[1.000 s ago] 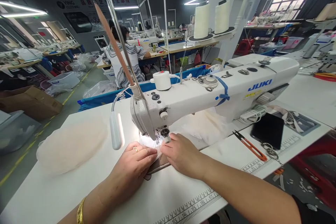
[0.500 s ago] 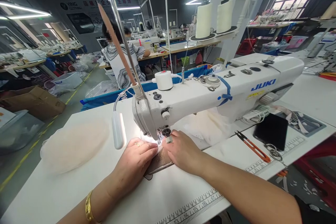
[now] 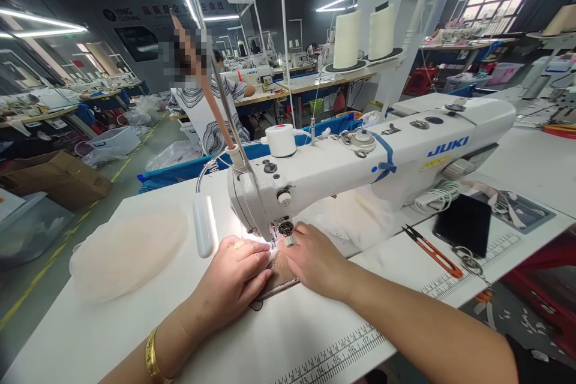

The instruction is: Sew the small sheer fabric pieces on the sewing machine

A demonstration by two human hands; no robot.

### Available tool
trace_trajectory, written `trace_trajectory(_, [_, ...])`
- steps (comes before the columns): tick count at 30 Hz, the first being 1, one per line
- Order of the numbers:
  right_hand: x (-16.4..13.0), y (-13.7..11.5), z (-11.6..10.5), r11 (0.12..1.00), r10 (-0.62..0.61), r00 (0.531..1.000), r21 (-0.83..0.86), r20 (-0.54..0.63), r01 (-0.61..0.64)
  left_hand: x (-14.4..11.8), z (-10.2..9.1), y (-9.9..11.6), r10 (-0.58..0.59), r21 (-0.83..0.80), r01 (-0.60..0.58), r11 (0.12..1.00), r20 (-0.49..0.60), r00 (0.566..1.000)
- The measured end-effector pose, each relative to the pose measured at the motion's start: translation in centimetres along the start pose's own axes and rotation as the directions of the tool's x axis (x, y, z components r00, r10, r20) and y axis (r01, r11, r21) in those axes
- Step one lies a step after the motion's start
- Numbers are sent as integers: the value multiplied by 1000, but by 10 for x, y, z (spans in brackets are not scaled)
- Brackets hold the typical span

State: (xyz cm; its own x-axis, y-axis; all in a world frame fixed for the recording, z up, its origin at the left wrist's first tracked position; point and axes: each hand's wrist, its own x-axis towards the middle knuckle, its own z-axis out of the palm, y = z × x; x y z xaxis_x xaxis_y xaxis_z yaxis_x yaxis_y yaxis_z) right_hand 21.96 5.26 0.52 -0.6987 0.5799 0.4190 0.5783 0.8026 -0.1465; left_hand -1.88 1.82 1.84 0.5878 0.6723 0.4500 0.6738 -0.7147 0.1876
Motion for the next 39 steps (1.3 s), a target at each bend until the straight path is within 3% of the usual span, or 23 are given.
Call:
trace_trajectory(3, [1, -2, -2, 995, -79, 995, 60, 66, 75, 1, -10, -2, -68, -19, 68, 998, -17, 998])
trace_trajectory(6, [4, 9, -6, 999, 11, 996, -41, 89, -7, 0, -16, -6, -165, 62, 168, 984, -41, 985])
trace_trajectory(9, [3, 21, -11, 986, 117, 993, -117, 8, -115, -1, -19, -5, -190, -1, 190, 982, 54, 980])
trace_trajectory(11, [1, 21, -12, 997, 61, 994, -35, -94, -64, -1, -20, -4, -168, -50, 170, 984, 42, 985])
trace_trajectory(13, [-2, 15, -12, 995, -54, 989, 81, -139, 66, 0, -19, -4, -141, -47, 139, 989, -24, 990])
trace_trajectory(16, [-2, 9, -11, 980, -159, 987, 121, 6, 157, -2, -15, -8, -98, -24, 97, 995, -55, 994])
trace_trajectory(19, [1, 19, -14, 998, 6, 994, -62, 111, 1, -5, -11, -8, -99, -11, 99, 995, -27, 995])
trace_trajectory(21, [1, 28, -18, 982, 106, 994, -157, 13, -103, -6, -9, -4, -83, -25, 83, 996, -4, 997])
trace_trajectory(24, [-2, 27, -21, 994, 15, 988, -101, -152, -31, -4, -7, 6, -32, -65, 34, 997, 23, 999])
trace_trajectory(26, [-4, 17, -18, 995, -99, 989, -13, -113, 99, -3, -7, 10, -7, -94, 12, 996, 47, 999])
trace_trajectory(28, [-4, 7, -14, 985, -166, 986, 46, -5, 166, -2, -6, 10, -2, -117, 9, 993, 64, 998])
trace_trajectory(32, [-5, 0, -8, 988, -154, 981, 21, 117, 152, -4, -5, 7, -22, -137, 29, 990, 50, 998])
trace_trajectory(39, [-7, 4, -11, 991, -133, 985, -21, 106, 136, -5, -2, 13, 31, -122, -32, 992, -16, 999])
